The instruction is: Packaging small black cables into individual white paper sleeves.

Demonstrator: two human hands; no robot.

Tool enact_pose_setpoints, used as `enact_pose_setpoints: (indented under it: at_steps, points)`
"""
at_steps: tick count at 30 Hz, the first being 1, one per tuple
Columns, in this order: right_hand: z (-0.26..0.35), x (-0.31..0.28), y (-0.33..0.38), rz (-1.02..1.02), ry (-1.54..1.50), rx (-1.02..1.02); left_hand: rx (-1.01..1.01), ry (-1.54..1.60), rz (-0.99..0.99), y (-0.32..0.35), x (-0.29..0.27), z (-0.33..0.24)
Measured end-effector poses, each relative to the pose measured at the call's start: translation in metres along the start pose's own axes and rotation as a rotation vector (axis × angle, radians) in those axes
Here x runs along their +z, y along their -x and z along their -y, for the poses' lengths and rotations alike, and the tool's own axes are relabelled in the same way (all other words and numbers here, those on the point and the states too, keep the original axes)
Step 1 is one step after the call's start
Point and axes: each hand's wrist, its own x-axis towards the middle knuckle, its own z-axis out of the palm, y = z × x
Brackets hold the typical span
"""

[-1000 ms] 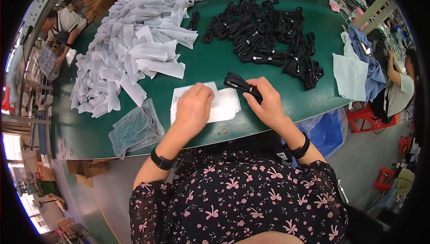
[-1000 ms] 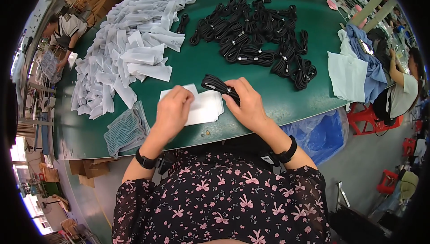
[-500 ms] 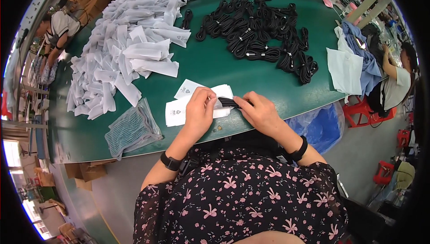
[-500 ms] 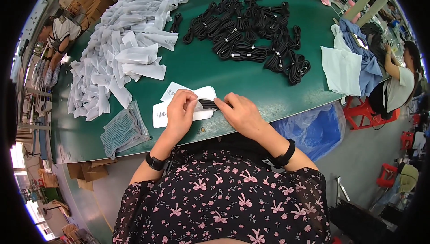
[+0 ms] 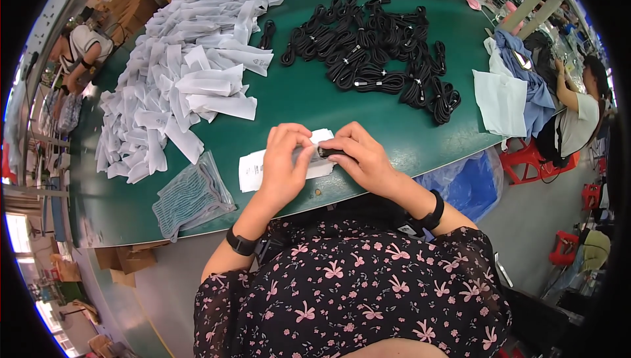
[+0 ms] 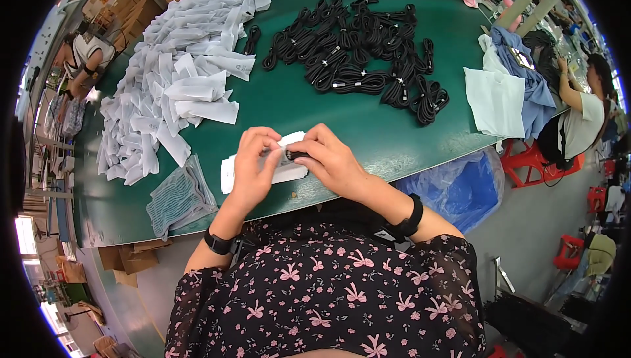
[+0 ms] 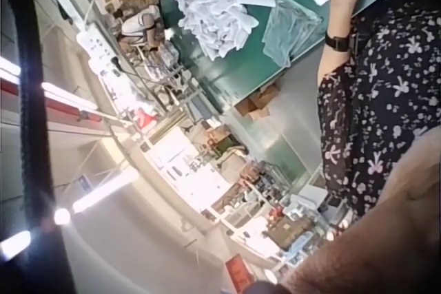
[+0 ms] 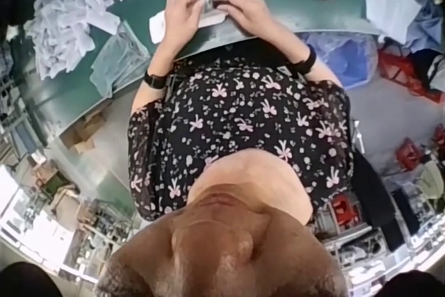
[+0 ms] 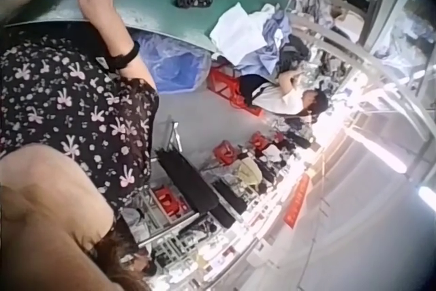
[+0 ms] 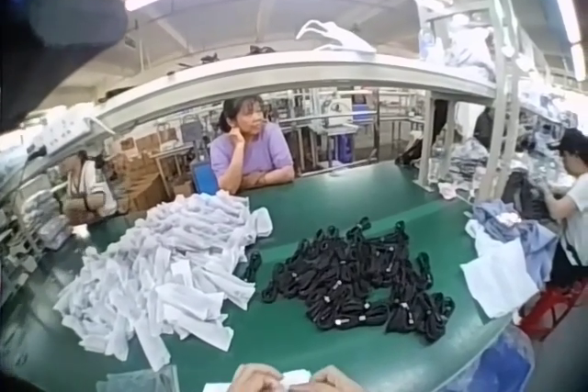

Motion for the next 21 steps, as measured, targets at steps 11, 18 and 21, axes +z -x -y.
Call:
enact_pose_setpoints:
  at_steps: [11,18,21]
  points:
    - [-0.002,-0.006,-0.03,0.006,-0.445,0.109,-0.276,0.409,0.085,-0.014,-0.022,0.007]
    - [-0.013,-0.028,-0.043,-0.112,-0.136,-0.048,-0.368,0.88,0.064,-0.034,-0.05,0.017]
    - [-0.039,-0.043,-0.051,-0.222,0.46,-0.032,-0.423,0.62,-0.161,-0.039,-0.105,0.053]
